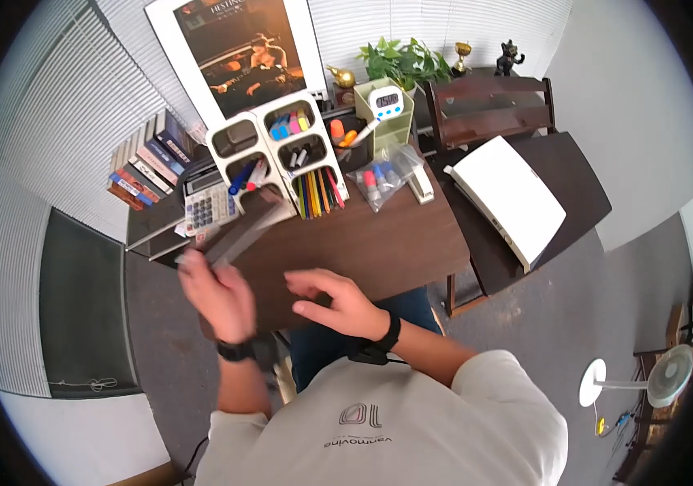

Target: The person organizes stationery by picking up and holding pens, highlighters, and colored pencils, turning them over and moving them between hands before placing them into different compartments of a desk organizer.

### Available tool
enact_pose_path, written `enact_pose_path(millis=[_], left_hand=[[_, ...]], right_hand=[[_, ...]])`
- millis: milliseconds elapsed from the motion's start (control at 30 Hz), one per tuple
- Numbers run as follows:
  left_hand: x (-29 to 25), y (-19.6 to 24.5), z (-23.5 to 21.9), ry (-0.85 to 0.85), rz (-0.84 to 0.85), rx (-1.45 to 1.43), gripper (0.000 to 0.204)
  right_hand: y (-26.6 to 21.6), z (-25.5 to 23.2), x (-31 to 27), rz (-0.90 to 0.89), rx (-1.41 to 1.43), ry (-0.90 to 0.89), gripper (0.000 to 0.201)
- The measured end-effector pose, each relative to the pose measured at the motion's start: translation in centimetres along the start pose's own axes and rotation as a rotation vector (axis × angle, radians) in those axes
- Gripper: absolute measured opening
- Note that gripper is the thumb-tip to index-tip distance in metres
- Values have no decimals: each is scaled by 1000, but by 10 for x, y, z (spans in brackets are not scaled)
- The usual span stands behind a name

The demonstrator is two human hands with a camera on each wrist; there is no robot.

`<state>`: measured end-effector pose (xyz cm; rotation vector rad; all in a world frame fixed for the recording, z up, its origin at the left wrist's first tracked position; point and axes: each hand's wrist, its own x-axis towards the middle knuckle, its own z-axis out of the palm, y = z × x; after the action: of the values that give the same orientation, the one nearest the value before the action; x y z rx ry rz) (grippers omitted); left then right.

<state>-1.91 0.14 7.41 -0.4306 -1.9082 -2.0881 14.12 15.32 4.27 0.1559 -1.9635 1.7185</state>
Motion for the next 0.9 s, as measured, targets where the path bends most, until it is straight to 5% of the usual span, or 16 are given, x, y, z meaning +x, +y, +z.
enact_pose_path(millis=[33, 67, 100, 133, 200, 333, 400, 467, 533, 600, 667, 900], left_hand=[[-39, 0, 0, -24, -420, -301, 22], [-68, 26, 18, -181, -569, -514, 20], [-88, 25, 38, -29, -815, -615, 21], [-105, -21, 8, -379, -882, -1041, 24], [-111, -19, 14, -337, -1032, -1032, 29], [-96, 13, 16, -452, -883, -503, 33], [-94, -1, 12, -400, -472, -140, 41], [-91, -10, 9, -452, -406, -106, 46], [-86, -10, 21, -724, 88, 58, 55], [-87, -7, 38, -714, 91, 21, 54], [-79, -2, 50, -750, 218, 146, 43], [-81, -27, 62, -675, -173, -170, 19]], right_hand=[[-5, 8, 3, 19, -5, 6, 41], [-9, 19, 9, 65, 281, 86, 44], [-10, 26, 14, 108, 567, 167, 46], [3, 25, 18, 127, 462, 187, 40], [1, 24, 16, 188, 630, 243, 29], [-4, 9, 8, 95, 562, 341, 17], [-5, -10, 16, 58, -57, 317, 15], [0, -11, 17, 241, -54, 325, 22], [19, -11, 12, 187, -85, 255, 24], [31, -11, 8, 240, -152, 173, 22], [37, -10, 7, 40, -224, 191, 20], [32, -12, 15, 137, -293, 109, 32]])
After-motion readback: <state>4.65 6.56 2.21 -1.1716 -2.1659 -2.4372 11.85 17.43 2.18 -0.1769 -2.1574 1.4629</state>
